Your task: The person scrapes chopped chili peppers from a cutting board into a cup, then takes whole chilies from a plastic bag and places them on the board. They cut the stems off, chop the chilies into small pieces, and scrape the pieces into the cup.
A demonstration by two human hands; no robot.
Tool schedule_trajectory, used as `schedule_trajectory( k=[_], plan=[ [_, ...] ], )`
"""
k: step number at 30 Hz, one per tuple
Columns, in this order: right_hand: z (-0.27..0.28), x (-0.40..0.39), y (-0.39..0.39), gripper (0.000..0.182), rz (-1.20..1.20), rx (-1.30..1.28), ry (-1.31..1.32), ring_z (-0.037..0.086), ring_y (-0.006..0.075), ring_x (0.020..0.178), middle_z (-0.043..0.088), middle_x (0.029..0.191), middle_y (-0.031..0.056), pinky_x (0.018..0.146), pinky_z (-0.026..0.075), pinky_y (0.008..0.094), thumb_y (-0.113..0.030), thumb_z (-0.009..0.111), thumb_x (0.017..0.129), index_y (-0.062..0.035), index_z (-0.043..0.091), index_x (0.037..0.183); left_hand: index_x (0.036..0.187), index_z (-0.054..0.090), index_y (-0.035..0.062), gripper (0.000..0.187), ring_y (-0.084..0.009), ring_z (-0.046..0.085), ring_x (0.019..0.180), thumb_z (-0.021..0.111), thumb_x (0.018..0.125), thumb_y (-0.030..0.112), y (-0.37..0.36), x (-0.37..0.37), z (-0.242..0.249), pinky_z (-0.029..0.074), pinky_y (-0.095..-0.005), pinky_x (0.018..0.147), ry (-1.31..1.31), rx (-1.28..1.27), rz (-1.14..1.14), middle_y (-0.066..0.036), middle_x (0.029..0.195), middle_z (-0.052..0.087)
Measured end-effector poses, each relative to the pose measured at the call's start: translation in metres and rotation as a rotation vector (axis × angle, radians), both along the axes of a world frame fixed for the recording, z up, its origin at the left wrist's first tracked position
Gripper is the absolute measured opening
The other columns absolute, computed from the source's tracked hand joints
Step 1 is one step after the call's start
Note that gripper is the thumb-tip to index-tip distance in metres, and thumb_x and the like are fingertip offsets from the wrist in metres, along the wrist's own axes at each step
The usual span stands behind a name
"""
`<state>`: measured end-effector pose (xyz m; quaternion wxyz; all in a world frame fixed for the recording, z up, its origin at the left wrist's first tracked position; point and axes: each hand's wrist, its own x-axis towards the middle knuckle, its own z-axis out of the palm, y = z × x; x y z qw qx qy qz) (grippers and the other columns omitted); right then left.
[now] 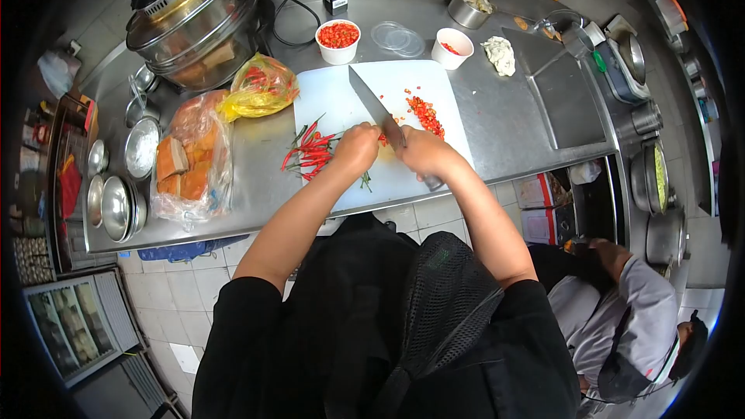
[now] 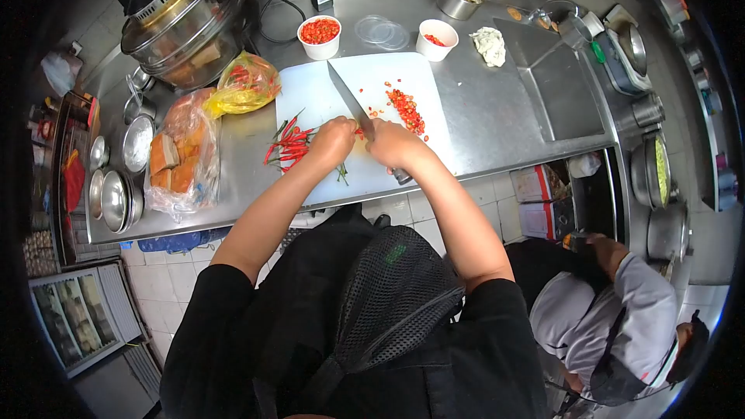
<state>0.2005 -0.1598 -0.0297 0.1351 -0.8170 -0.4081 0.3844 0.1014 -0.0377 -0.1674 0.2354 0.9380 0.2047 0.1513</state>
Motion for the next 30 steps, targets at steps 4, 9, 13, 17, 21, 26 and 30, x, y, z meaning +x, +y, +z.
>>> schedule_trajectory(
  k=[4,9,13,17,21,26,30],
  plan=[
    [-0.050,-0.005,0.000,0.033,-0.073,0.133,-0.051,0.063,0.0258,0.050,0.065,0.072,0.0190,0.052,0.052,0.0373,-0.017,0.049,0.089,0.0059,0.049,0.113,0.082,0.062,0.0000,0.010,-0.0403,0.064,0.082,0.055,0.084,0.007,0.001,0.002,0.004,0.052,-0.0484,0.074,0.005,-0.008,-0.005,-0.022,0.085,0.062],
    [-0.024,0.002,0.002,0.037,-0.041,-0.008,0.020,0.063,0.0264,0.050,0.066,0.077,0.0204,0.051,0.052,0.0377,-0.018,0.050,0.089,0.0045,0.049,0.118,0.082,0.062,-0.0001,0.011,-0.0397,0.064,0.081,0.055,0.085,0.008,0.001,0.001,0.001,0.052,-0.0482,0.074,0.020,-0.009,-0.001,-0.022,0.085,0.062],
    [-0.049,0.000,0.000,0.033,-0.081,0.141,-0.017,0.063,0.0251,0.050,0.066,0.073,0.0187,0.051,0.052,0.0377,-0.019,0.050,0.089,0.0046,0.050,0.113,0.090,0.064,0.0003,0.013,-0.0384,0.064,0.091,0.054,0.084,0.005,0.002,0.002,0.017,0.052,-0.0469,0.081,0.113,-0.033,-0.048,-0.021,0.094,0.063],
    [-0.018,0.003,0.004,0.034,-0.049,0.026,0.025,0.063,0.0264,0.051,0.066,0.078,0.0204,0.051,0.052,0.0379,-0.017,0.052,0.087,0.0050,0.050,0.113,0.085,0.063,0.0007,0.010,-0.0382,0.064,0.086,0.055,0.084,0.007,0.004,0.002,0.002,0.052,-0.0473,0.077,0.074,-0.018,-0.025,-0.020,0.090,0.063],
    [-0.047,-0.012,0.000,0.046,-0.135,0.112,-0.003,0.064,0.0260,0.053,0.067,0.081,0.0199,0.053,0.053,0.0379,-0.016,0.051,0.088,0.0057,0.045,0.128,0.082,0.062,0.0017,0.009,-0.0380,0.062,0.083,0.058,0.084,0.009,0.004,-0.002,0.000,0.051,-0.0482,0.076,-0.038,-0.059,-0.023,-0.019,0.085,0.061],
    [-0.044,-0.001,0.001,0.048,-0.075,0.097,0.007,0.064,0.0270,0.053,0.067,0.085,0.0206,0.053,0.053,0.0383,-0.013,0.050,0.087,0.0054,0.044,0.131,0.082,0.064,0.0033,0.006,-0.0378,0.062,0.084,0.059,0.081,0.006,0.004,-0.007,0.000,0.050,-0.0477,0.076,-0.053,-0.080,-0.002,-0.018,0.083,0.061],
    [-0.022,0.001,0.006,0.041,-0.019,0.063,0.031,0.063,0.0267,0.051,0.066,0.077,0.0198,0.052,0.052,0.0386,-0.015,0.050,0.088,0.0057,0.048,0.124,0.081,0.064,0.0031,0.006,-0.0374,0.062,0.084,0.059,0.080,0.005,0.001,-0.007,0.003,0.051,-0.0470,0.077,-0.013,-0.018,0.013,-0.018,0.084,0.061]
  ],
)
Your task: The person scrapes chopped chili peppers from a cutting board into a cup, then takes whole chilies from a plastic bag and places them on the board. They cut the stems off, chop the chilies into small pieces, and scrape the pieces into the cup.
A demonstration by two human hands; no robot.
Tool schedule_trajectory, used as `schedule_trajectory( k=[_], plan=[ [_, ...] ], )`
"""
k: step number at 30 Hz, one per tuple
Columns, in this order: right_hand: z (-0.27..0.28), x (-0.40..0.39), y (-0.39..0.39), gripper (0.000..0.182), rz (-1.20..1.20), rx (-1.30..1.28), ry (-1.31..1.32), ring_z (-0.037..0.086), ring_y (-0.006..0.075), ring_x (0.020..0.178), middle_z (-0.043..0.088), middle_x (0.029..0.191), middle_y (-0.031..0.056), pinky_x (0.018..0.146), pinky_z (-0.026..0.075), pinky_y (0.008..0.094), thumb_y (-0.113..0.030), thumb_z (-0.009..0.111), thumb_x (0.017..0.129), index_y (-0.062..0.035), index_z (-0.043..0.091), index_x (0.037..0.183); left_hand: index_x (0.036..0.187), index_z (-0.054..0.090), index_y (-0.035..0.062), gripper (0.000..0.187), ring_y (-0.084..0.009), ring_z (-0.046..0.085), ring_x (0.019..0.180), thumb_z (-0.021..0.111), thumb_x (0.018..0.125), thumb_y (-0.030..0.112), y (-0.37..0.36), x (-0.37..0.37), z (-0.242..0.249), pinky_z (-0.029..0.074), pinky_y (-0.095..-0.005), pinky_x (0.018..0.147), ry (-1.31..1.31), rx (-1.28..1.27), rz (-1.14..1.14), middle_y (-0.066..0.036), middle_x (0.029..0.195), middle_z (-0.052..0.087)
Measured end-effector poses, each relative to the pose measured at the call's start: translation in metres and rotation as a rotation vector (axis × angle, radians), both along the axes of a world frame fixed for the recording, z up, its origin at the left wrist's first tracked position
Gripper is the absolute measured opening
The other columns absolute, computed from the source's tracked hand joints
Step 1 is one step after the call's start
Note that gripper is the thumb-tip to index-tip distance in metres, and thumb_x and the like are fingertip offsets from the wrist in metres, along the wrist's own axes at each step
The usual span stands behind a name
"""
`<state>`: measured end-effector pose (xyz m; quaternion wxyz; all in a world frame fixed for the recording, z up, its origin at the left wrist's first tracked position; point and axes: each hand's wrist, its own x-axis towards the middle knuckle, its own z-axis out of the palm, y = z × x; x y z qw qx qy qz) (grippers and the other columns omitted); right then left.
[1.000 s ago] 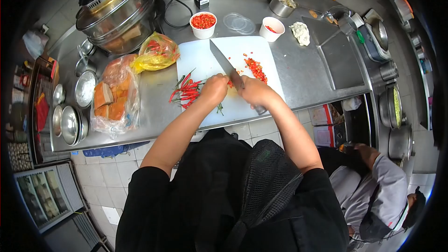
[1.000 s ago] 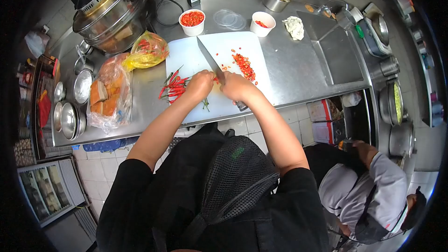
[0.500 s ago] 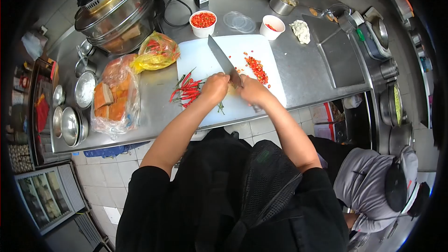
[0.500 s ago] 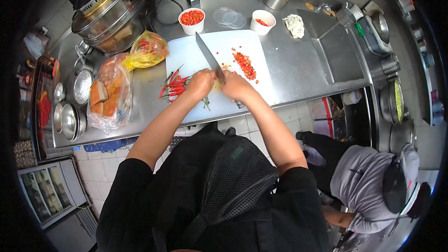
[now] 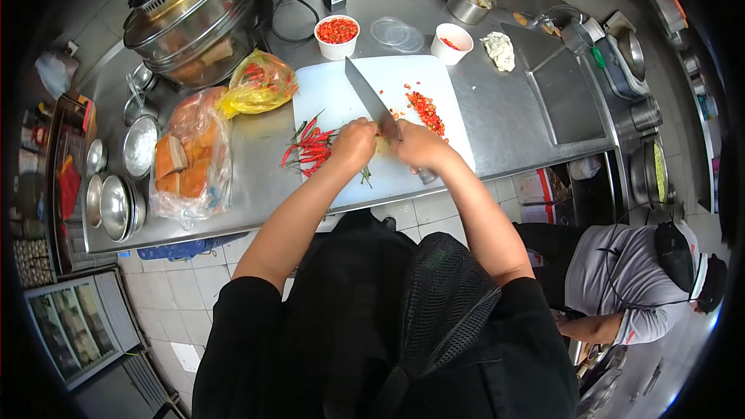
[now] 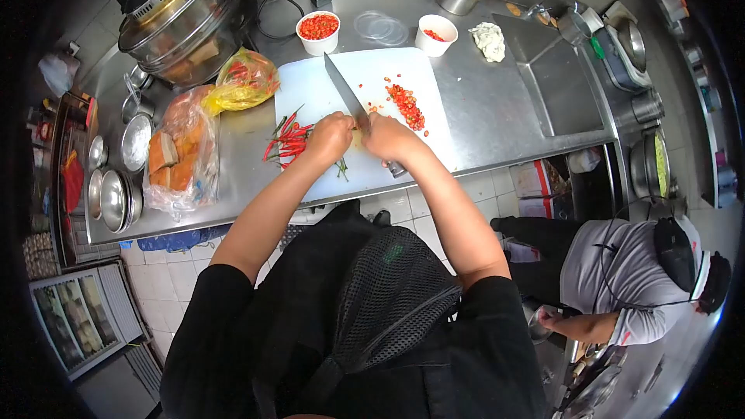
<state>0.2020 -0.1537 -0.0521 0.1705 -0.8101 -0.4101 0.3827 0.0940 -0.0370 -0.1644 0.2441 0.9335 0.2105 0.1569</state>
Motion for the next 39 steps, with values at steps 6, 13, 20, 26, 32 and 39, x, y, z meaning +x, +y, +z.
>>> schedule_trajectory(
  k=[6,13,20,26,32,39],
  plan=[
    [-0.029,-0.019,-0.009,0.041,-0.108,0.045,-0.072,0.063,0.0248,0.051,0.066,0.075,0.0207,0.057,0.052,0.0388,-0.019,0.050,0.089,0.0092,0.050,0.119,0.081,0.065,0.0023,0.007,-0.0357,0.063,0.084,0.059,0.080,0.006,0.003,0.004,0.000,0.051,-0.0467,0.076,0.037,0.024,-0.008,-0.018,0.085,0.062],
    [-0.034,0.011,-0.032,0.038,-0.232,0.124,0.051,0.060,0.0221,0.047,0.066,0.076,0.0168,0.050,0.049,0.0350,-0.021,0.051,0.090,0.0022,0.052,0.121,0.082,0.065,0.0041,0.012,-0.0331,0.066,0.081,0.055,0.080,0.010,-0.022,-0.009,0.005,0.052,-0.0457,0.073,0.155,0.138,-0.072,-0.016,0.086,0.067],
    [-0.028,0.009,-0.038,0.039,-0.250,0.089,0.057,0.059,0.0221,0.047,0.064,0.075,0.0166,0.052,0.050,0.0354,-0.022,0.051,0.093,0.0022,0.051,0.123,0.086,0.064,0.0065,0.007,-0.0331,0.064,0.087,0.061,0.083,0.012,-0.005,-0.045,0.050,0.050,-0.0423,0.075,0.067,-0.264,-0.100,-0.014,0.091,0.066],
    [-0.026,0.004,-0.040,0.042,-0.236,0.104,0.026,0.059,0.0237,0.047,0.064,0.070,0.0176,0.051,0.049,0.0382,-0.021,0.050,0.094,0.0024,0.048,0.129,0.093,0.069,0.0077,0.014,-0.0325,0.063,0.092,0.059,0.085,0.013,0.091,-0.074,0.053,0.050,-0.0407,0.080,-0.024,-0.102,0.145,-0.014,0.093,0.066],
    [-0.029,0.002,-0.040,0.044,-0.192,0.076,-0.050,0.060,0.0240,0.049,0.064,0.071,0.0184,0.054,0.050,0.0384,-0.021,0.049,0.094,0.0026,0.046,0.131,0.089,0.070,0.0091,0.013,-0.0322,0.063,0.090,0.061,0.082,0.015,0.101,-0.073,0.053,0.050,-0.0408,0.080,0.240,-0.051,0.053,-0.013,0.094,0.066],
    [-0.037,0.002,-0.040,0.045,-0.175,0.087,-0.118,0.067,0.0326,0.062,0.068,0.078,0.0231,0.070,0.054,0.0434,-0.019,0.050,0.087,0.0021,0.049,0.127,0.084,0.068,0.0091,0.010,-0.0302,0.062,0.088,0.067,0.081,0.018,0.084,-0.058,0.052,0.049,-0.0407,0.078,0.283,0.014,-0.038,-0.011,0.092,0.064]
  ],
)
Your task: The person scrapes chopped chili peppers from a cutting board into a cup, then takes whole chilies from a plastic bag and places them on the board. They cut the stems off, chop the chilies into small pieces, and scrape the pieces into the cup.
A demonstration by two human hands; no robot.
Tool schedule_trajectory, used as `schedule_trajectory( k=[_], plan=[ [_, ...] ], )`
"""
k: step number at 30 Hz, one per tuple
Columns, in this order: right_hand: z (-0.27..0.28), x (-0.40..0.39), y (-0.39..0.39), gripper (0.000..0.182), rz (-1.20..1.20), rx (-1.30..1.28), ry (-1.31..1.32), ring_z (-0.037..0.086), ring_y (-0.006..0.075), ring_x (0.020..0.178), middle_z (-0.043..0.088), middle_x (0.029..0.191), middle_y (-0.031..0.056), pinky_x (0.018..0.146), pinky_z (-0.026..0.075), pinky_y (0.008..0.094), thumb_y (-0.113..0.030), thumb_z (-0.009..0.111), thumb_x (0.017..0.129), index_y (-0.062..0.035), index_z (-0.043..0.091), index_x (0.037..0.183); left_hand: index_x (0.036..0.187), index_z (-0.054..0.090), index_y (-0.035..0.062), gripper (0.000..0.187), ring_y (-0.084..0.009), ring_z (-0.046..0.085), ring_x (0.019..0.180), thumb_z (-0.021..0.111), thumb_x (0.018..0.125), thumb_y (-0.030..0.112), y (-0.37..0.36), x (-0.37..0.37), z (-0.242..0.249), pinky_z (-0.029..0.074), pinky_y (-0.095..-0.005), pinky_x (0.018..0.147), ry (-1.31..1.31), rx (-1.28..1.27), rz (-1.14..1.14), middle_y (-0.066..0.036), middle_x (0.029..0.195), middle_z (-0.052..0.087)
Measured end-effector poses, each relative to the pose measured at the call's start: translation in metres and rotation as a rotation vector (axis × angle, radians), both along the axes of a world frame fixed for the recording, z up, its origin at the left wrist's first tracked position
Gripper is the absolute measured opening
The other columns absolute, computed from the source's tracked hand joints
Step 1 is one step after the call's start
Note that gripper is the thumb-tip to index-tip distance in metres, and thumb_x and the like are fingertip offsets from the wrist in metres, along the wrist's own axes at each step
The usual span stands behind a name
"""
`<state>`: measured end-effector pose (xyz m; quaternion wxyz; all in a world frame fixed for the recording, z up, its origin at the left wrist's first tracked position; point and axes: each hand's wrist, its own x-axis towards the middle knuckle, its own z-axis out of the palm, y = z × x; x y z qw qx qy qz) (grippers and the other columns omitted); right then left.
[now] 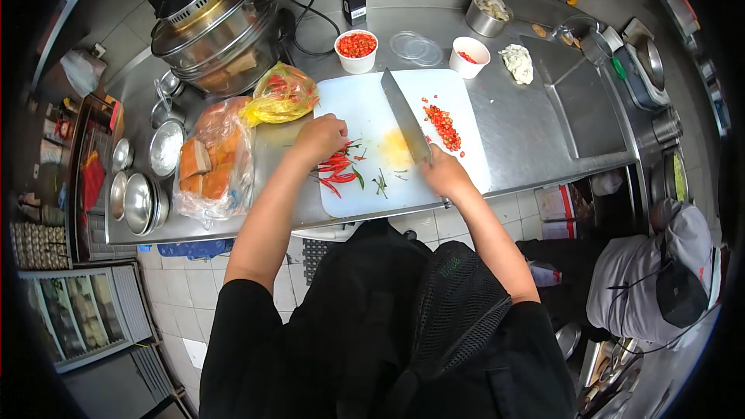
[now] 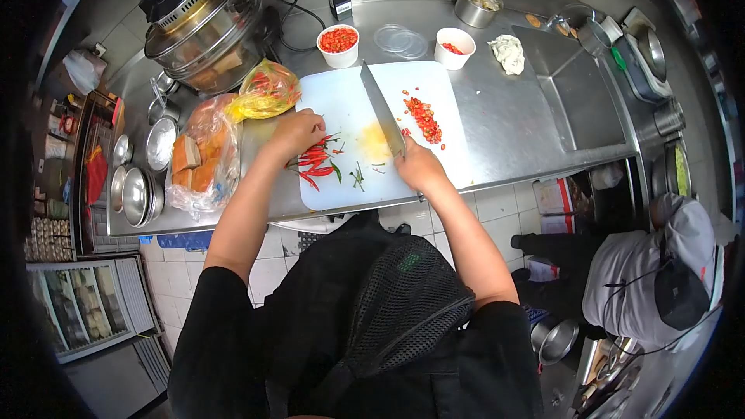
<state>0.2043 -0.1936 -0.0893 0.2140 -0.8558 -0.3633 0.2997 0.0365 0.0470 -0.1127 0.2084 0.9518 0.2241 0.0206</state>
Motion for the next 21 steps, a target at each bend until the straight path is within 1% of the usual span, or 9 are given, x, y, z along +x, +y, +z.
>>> schedule_trajectory(
  k=[2,5,10,11,13,14,16,17,21],
  plan=[
    [0.005,-0.001,0.001,0.046,-0.003,-0.013,0.005,0.067,0.0331,0.064,0.068,0.079,0.0232,0.071,0.054,0.0437,-0.018,0.050,0.087,0.0023,0.049,0.127,0.084,0.067,0.0084,0.011,-0.0294,0.061,0.087,0.068,0.080,0.019,-0.004,0.005,-0.002,0.048,-0.0398,0.077,0.021,0.000,-0.015,-0.010,0.092,0.063],
    [0.013,-0.003,0.002,0.046,-0.010,-0.043,0.034,0.067,0.0335,0.066,0.068,0.079,0.0228,0.073,0.053,0.0441,-0.018,0.051,0.086,0.0027,0.049,0.128,0.084,0.068,0.0102,0.013,-0.0298,0.062,0.091,0.070,0.079,0.022,-0.007,0.013,-0.010,0.049,-0.0425,0.079,0.053,0.031,-0.044,-0.010,0.094,0.064],
    [0.004,-0.002,0.002,0.045,0.017,-0.033,-0.020,0.068,0.0380,0.083,0.068,0.088,0.0272,0.082,0.052,0.0456,-0.018,0.052,0.086,0.0036,0.050,0.125,0.084,0.066,0.0077,0.017,-0.0318,0.064,0.089,0.069,0.076,0.023,-0.002,0.030,-0.009,0.051,-0.0417,0.080,0.218,0.037,0.001,-0.011,0.090,0.068],
    [0.001,-0.001,0.001,0.045,0.017,-0.033,-0.019,0.068,0.0380,0.083,0.068,0.088,0.0272,0.082,0.052,0.0456,-0.018,0.052,0.086,0.0036,0.050,0.125,0.084,0.066,0.0077,0.017,-0.0318,0.064,0.089,0.069,0.076,0.023,0.000,0.031,-0.009,0.051,-0.0417,0.080,0.218,0.036,0.000,-0.011,0.090,0.068],
    [-0.001,-0.001,0.001,0.045,0.007,-0.028,-0.023,0.066,0.0410,0.092,0.067,0.095,0.0294,0.086,0.051,0.0467,-0.019,0.052,0.086,0.0035,0.050,0.124,0.084,0.065,0.0050,0.015,-0.0267,0.067,0.076,0.066,0.077,0.019,0.002,0.034,-0.003,0.053,-0.0372,0.070,0.071,-0.101,0.079,-0.011,0.081,0.070],
    [-0.001,-0.001,0.000,0.045,0.004,-0.030,-0.021,0.066,0.0410,0.092,0.067,0.095,0.0294,0.086,0.051,0.0467,-0.019,0.052,0.086,0.0035,0.050,0.124,0.084,0.065,0.0050,0.015,-0.0267,0.067,0.076,0.066,0.077,0.019,0.002,0.035,-0.002,0.053,-0.0372,0.070,0.073,-0.103,0.075,-0.011,0.081,0.070],
    [-0.001,-0.001,0.000,0.045,0.004,-0.015,-0.015,0.065,0.0419,0.093,0.066,0.096,0.0298,0.087,0.050,0.0470,-0.020,0.052,0.086,0.0036,0.050,0.124,0.082,0.064,0.0026,0.013,-0.0178,0.066,0.065,0.065,0.079,0.015,0.001,0.037,0.002,0.053,-0.0309,0.059,-0.120,-0.599,0.252,-0.009,0.074,0.069],
    [-0.002,-0.001,0.001,0.045,0.005,-0.015,-0.014,0.065,0.0419,0.093,0.066,0.096,0.0298,0.087,0.050,0.0470,-0.020,0.052,0.086,0.0036,0.050,0.124,0.081,0.063,0.0006,0.012,-0.0099,0.063,0.060,0.065,0.079,0.012,0.001,0.038,-0.002,0.051,-0.0261,0.053,-0.174,-0.797,0.278,-0.008,0.072,0.068],
    [-0.003,0.000,0.001,0.044,0.003,-0.020,-0.024,0.065,0.0418,0.093,0.066,0.096,0.0300,0.087,0.050,0.0469,-0.019,0.052,0.086,0.0034,0.051,0.123,0.085,0.063,0.0015,0.010,-0.0127,0.063,0.062,0.064,0.085,0.012,-0.013,0.039,-0.018,0.050,-0.0288,0.058,-0.245,-0.824,0.296,-0.007,0.078,0.069]
  ],
)
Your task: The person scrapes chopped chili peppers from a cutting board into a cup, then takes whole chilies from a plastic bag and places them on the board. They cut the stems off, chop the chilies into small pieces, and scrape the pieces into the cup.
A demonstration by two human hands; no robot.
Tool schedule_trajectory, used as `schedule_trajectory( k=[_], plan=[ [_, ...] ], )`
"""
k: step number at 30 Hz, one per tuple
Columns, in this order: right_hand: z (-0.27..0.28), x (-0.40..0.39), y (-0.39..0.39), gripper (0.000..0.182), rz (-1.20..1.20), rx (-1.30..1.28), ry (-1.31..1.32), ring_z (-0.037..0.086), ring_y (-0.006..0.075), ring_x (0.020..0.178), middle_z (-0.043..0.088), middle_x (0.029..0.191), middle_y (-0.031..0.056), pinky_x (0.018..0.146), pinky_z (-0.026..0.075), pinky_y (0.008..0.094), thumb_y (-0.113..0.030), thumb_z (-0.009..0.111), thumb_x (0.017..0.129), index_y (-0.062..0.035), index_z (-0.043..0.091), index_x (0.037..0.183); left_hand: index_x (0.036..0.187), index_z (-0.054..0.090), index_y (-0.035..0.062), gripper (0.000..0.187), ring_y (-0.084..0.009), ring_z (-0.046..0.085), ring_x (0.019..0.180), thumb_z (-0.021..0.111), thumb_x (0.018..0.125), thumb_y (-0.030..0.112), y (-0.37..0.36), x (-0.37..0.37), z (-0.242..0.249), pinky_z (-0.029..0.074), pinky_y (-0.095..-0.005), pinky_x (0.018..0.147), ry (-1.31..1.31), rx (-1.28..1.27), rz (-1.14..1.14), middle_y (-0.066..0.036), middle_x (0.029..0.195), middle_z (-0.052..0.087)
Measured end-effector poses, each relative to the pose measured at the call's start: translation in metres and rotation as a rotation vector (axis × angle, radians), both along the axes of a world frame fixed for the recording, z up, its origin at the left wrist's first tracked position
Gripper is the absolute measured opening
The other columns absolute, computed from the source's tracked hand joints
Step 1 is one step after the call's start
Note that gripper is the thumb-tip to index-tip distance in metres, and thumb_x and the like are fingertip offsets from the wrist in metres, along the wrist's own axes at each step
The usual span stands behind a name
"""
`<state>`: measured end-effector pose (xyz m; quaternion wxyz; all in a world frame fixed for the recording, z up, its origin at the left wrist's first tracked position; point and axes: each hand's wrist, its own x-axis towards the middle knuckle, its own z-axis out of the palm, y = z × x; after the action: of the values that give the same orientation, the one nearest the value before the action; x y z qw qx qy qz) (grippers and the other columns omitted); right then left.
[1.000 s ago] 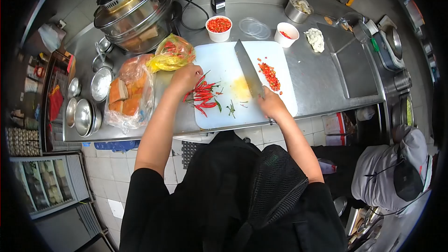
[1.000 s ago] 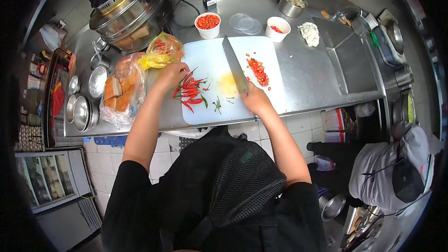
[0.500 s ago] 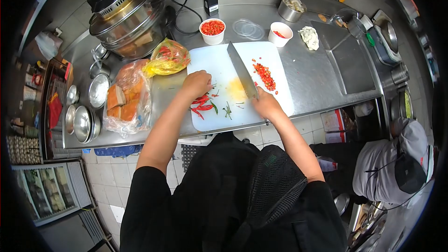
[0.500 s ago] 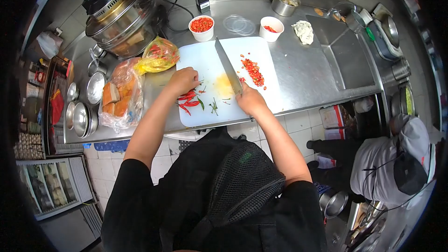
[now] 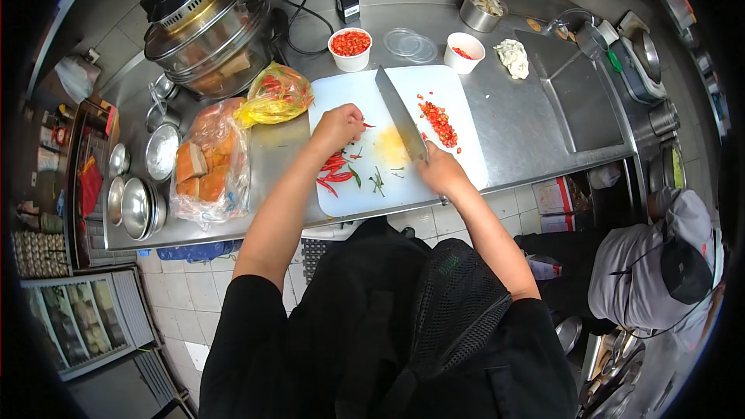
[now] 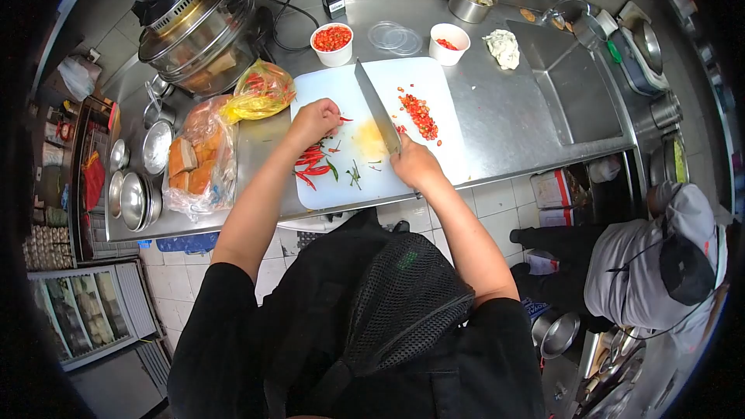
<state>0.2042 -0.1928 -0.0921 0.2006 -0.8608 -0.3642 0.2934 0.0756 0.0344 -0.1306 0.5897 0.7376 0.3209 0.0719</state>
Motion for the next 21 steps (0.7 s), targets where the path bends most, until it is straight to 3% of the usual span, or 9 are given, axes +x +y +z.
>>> schedule_trajectory(
  k=[2,3,5,7,8,10,14,21],
  plan=[
    [0.002,0.000,0.000,0.043,0.001,0.005,0.002,0.065,0.0417,0.093,0.066,0.095,0.0299,0.086,0.050,0.0469,-0.019,0.052,0.086,0.0034,0.051,0.123,0.085,0.063,0.0026,0.009,-0.0210,0.064,0.068,0.063,0.084,0.012,-0.006,-0.003,-0.015,0.050,-0.0347,0.062,-0.046,0.561,-0.132,-0.010,0.080,0.068],
    [0.004,-0.001,0.000,0.043,0.008,-0.002,0.011,0.066,0.0406,0.089,0.067,0.093,0.0290,0.085,0.051,0.0464,-0.019,0.052,0.086,0.0035,0.051,0.123,0.085,0.063,0.0026,0.009,-0.0210,0.064,0.068,0.063,0.084,0.012,-0.009,-0.004,-0.015,0.050,-0.0347,0.062,-0.047,0.561,-0.135,-0.010,0.080,0.068],
    [0.012,-0.002,0.000,0.043,0.010,-0.009,0.019,0.067,0.0396,0.086,0.067,0.092,0.0282,0.083,0.052,0.0459,-0.019,0.052,0.086,0.0035,0.051,0.122,0.085,0.064,0.0041,0.009,-0.0303,0.063,0.077,0.063,0.082,0.012,-0.014,-0.005,-0.014,0.049,-0.0411,0.069,-0.033,0.797,-0.221,-0.013,0.082,0.065],
    [0.021,-0.001,0.004,0.041,0.055,-0.040,0.063,0.068,0.0342,0.069,0.068,0.087,0.0253,0.072,0.054,0.0431,-0.017,0.051,0.086,0.0039,0.052,0.121,0.084,0.064,0.0037,0.009,-0.0341,0.061,0.081,0.061,0.081,0.012,-0.017,-0.002,-0.014,0.048,-0.0438,0.073,-0.060,0.800,-0.234,-0.014,0.083,0.064],
    [0.022,0.002,0.007,0.041,0.052,-0.040,0.059,0.068,0.0342,0.069,0.068,0.087,0.0253,0.072,0.054,0.0431,-0.017,0.051,0.086,0.0039,0.052,0.121,0.083,0.063,0.0032,0.009,-0.0338,0.061,0.080,0.060,0.081,0.011,-0.018,0.000,-0.015,0.048,-0.0435,0.073,-0.078,0.834,-0.258,-0.014,0.083,0.064],
    [0.025,0.008,0.014,0.037,0.148,-0.074,0.056,0.063,0.0270,0.051,0.066,0.075,0.0207,0.055,0.053,0.0406,-0.016,0.049,0.089,0.0044,0.051,0.119,0.083,0.063,0.0027,0.009,-0.0335,0.061,0.080,0.059,0.081,0.010,-0.020,0.006,-0.014,0.048,-0.0431,0.073,-0.102,0.866,-0.285,-0.014,0.083,0.064],
    [0.049,0.017,0.028,0.033,0.172,-0.124,0.098,0.063,0.0276,0.049,0.066,0.073,0.0198,0.049,0.052,0.0407,-0.016,0.048,0.088,0.0051,0.052,0.114,0.078,0.060,0.0020,0.008,-0.0332,0.061,0.081,0.058,0.081,0.009,-0.026,0.018,-0.015,0.047,-0.0439,0.073,-0.142,0.894,-0.354,-0.014,0.081,0.063],
    [0.011,0.010,0.036,0.034,0.128,-0.025,0.009,0.063,0.0274,0.049,0.067,0.078,0.0210,0.051,0.053,0.0397,-0.016,0.049,0.089,0.0052,0.052,0.115,0.076,0.059,0.0026,0.008,-0.0336,0.061,0.080,0.058,0.081,0.009,-0.029,0.028,-0.024,0.048,-0.0452,0.072,-0.169,0.923,-0.376,-0.014,0.080,0.062]
  ],
)
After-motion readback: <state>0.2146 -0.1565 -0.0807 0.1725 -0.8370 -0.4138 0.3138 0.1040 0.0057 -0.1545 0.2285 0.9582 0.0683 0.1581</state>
